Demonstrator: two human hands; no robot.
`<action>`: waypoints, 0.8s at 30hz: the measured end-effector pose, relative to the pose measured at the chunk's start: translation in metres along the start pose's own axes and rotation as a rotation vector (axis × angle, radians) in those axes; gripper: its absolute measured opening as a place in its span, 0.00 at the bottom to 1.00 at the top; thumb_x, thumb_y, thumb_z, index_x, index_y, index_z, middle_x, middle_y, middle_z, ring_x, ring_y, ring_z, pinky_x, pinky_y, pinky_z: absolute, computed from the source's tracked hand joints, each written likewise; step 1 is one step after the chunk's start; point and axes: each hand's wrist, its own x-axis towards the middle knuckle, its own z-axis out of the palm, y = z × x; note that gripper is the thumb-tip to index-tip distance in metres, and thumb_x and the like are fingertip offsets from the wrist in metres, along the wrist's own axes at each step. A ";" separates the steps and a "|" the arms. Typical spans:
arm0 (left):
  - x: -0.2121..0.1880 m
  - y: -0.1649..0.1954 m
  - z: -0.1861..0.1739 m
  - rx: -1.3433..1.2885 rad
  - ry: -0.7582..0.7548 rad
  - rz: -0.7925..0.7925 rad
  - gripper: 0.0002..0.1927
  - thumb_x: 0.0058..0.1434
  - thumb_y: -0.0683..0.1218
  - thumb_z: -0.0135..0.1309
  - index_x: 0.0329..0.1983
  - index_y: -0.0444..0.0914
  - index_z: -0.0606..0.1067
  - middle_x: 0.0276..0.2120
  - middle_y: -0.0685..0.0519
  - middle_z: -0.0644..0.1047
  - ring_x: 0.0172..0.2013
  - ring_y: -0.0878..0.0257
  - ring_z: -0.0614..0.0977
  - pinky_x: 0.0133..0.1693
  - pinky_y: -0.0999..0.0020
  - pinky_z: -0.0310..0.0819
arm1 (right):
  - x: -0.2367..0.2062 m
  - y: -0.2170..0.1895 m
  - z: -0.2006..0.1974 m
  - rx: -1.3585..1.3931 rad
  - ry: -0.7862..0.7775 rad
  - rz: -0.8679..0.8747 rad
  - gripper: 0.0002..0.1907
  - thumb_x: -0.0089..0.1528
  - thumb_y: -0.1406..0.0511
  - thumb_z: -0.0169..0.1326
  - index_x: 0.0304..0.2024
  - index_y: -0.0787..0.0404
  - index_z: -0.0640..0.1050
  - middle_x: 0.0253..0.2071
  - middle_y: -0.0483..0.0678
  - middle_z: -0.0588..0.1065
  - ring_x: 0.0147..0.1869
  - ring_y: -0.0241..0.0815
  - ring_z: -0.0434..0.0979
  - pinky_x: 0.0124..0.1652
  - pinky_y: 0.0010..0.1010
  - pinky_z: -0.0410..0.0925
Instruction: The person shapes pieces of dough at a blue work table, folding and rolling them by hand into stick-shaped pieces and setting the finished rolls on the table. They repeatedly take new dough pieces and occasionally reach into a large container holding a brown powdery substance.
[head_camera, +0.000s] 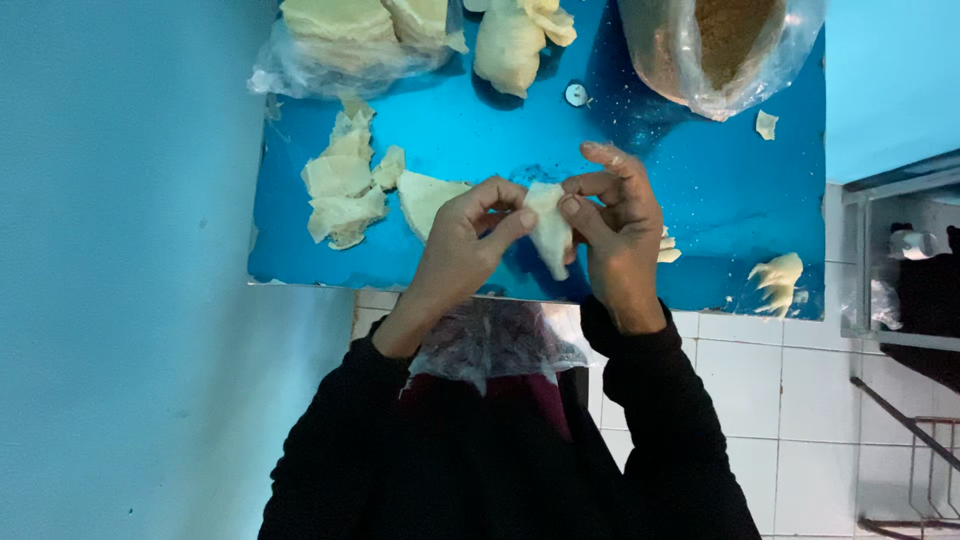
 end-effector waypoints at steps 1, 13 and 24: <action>-0.001 -0.003 0.002 -0.075 0.005 -0.036 0.06 0.73 0.43 0.56 0.45 0.34 0.74 0.39 0.57 0.77 0.41 0.73 0.77 0.44 0.74 0.75 | -0.001 -0.001 0.000 -0.016 -0.002 0.016 0.25 0.67 0.76 0.56 0.65 0.59 0.69 0.43 0.50 0.79 0.35 0.35 0.77 0.27 0.26 0.67; 0.003 0.007 0.002 0.101 -0.240 -0.187 0.11 0.69 0.42 0.56 0.53 0.35 0.73 0.37 0.53 0.80 0.38 0.72 0.79 0.39 0.71 0.75 | -0.007 -0.003 -0.022 -0.129 -0.133 0.063 0.30 0.64 0.78 0.58 0.67 0.61 0.68 0.48 0.49 0.76 0.53 0.37 0.79 0.52 0.31 0.74; 0.000 0.003 0.001 1.007 0.056 0.368 0.18 0.63 0.41 0.60 0.56 0.35 0.75 0.47 0.44 0.78 0.48 0.47 0.78 0.46 0.55 0.74 | -0.038 0.000 -0.021 -0.999 0.020 -0.221 0.26 0.65 0.76 0.58 0.65 0.66 0.67 0.49 0.58 0.77 0.42 0.45 0.82 0.35 0.33 0.75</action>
